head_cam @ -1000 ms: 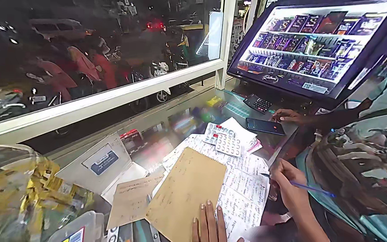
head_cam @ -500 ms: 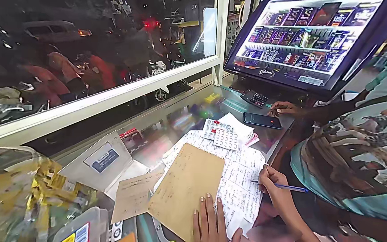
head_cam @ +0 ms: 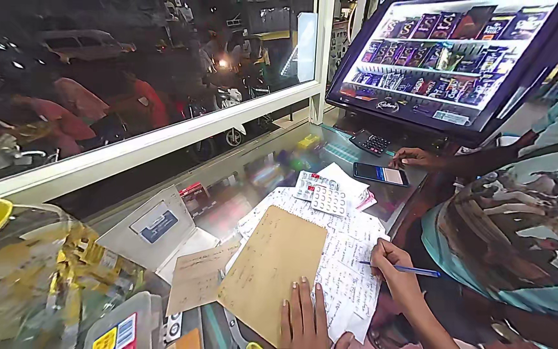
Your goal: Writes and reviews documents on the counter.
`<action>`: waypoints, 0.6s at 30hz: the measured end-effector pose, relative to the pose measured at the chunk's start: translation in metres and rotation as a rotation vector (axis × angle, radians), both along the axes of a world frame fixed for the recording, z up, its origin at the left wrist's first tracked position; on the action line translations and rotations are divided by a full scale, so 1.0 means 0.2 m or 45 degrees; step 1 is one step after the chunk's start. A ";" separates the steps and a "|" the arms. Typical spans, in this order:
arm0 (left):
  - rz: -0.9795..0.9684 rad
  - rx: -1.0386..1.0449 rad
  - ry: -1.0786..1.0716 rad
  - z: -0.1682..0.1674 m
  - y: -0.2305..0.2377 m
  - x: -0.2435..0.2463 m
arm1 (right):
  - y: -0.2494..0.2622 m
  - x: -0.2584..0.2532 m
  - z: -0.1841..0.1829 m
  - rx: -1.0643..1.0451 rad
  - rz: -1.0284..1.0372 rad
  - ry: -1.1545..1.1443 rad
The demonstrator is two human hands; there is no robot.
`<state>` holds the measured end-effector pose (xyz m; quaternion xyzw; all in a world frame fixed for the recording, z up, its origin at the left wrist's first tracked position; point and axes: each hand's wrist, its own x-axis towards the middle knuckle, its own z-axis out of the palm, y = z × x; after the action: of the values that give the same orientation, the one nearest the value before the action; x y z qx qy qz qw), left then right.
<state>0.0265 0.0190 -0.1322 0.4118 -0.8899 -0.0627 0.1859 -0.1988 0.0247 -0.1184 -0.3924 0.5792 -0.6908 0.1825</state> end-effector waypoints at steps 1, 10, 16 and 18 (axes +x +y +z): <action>0.000 0.002 0.006 0.00 0.00 0.00 | 0.00 0.00 0.00 0.006 -0.002 0.002; -0.006 0.037 0.011 0.02 0.00 -0.01 | 0.03 0.07 0.08 -0.297 -0.281 0.490; 0.002 0.024 0.001 0.02 0.00 -0.01 | 0.14 0.23 0.33 -0.263 0.012 1.108; -0.003 0.008 0.000 0.02 0.01 -0.01 | 0.11 0.25 0.29 -0.166 0.051 1.226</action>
<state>0.0252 0.0204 -0.1290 0.4113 -0.8902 -0.0657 0.1844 -0.1481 0.0467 -0.0603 -0.6892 0.5457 -0.4618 -0.1178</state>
